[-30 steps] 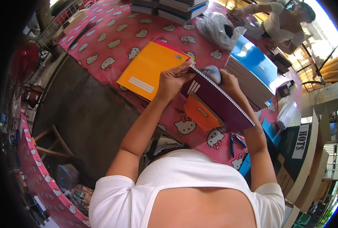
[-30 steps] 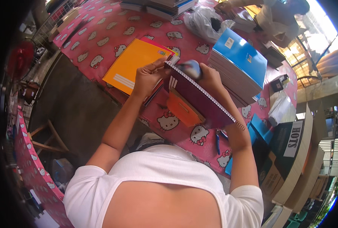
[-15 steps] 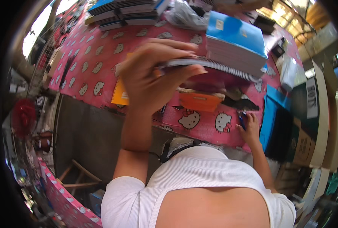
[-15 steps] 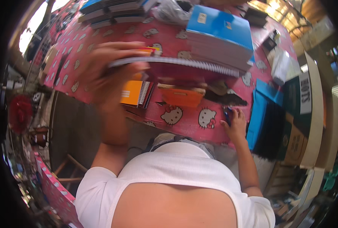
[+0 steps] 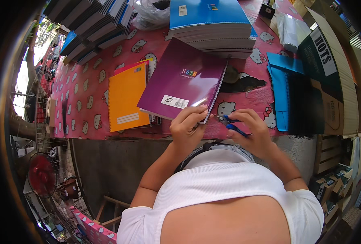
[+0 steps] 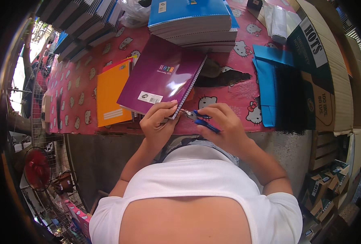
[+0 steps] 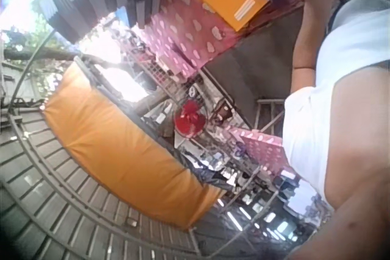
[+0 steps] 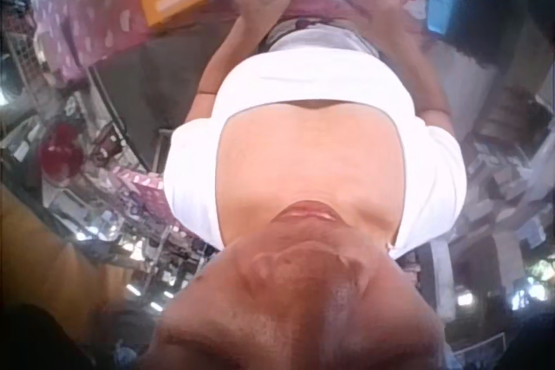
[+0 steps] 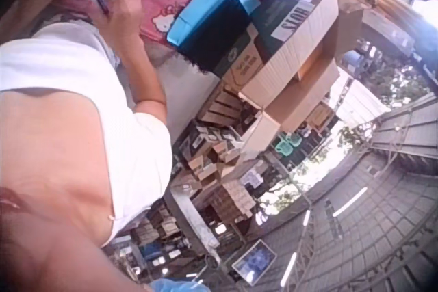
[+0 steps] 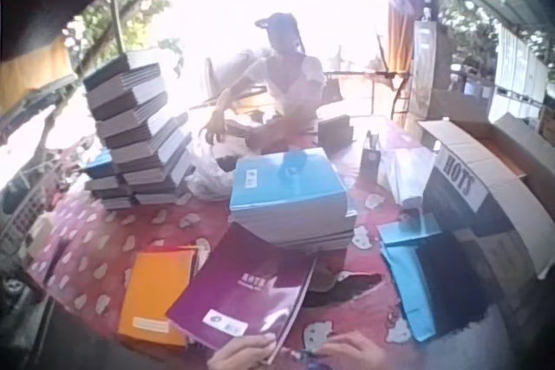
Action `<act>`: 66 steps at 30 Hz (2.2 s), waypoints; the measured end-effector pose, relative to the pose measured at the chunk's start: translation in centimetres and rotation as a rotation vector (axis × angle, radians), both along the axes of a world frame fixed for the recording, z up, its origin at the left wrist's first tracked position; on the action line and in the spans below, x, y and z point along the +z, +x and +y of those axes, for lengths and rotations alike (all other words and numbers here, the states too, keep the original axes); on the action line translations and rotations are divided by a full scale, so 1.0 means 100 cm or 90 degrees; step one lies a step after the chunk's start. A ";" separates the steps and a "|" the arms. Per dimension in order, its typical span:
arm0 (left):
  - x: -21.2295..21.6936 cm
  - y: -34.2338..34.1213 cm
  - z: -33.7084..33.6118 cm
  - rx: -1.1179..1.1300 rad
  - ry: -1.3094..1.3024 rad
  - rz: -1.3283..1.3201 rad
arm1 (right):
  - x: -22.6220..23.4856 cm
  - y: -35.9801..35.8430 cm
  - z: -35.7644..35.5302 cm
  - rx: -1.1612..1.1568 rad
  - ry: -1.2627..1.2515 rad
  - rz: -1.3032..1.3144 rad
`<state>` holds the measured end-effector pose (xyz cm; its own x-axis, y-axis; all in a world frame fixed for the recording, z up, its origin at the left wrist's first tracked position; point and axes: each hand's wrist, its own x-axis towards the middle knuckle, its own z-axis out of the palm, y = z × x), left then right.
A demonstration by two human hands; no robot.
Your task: The person tapes the spines of several spiral-bound notebooks and stacks them on a table. The person uses a handheld tape dispenser to apply blue tape to the spine of each notebook one by one, then places the finished notebooks into a stack.
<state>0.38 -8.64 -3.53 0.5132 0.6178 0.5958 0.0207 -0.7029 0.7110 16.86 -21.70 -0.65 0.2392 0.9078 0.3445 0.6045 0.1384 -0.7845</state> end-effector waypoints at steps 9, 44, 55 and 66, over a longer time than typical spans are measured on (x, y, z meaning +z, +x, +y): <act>-0.004 0.002 -0.007 0.018 0.007 -0.022 | -0.015 0.014 0.008 0.154 -0.247 0.440; 0.030 -0.093 0.254 0.163 0.071 0.059 | -0.032 -0.018 0.142 0.134 -0.189 -0.385; 0.200 -0.158 0.220 0.147 0.404 0.125 | 0.029 -0.231 0.216 0.204 0.037 0.178; -0.018 -0.243 0.377 0.190 -0.445 0.194 | -0.087 -0.195 0.242 -0.292 -0.225 -0.151</act>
<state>-23.92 29.09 -5.36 0.3458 0.9310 -0.1170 0.4004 -0.0336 0.9157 -2.67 2.45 -9.31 0.5855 0.7997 0.1329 0.7037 -0.4200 -0.5730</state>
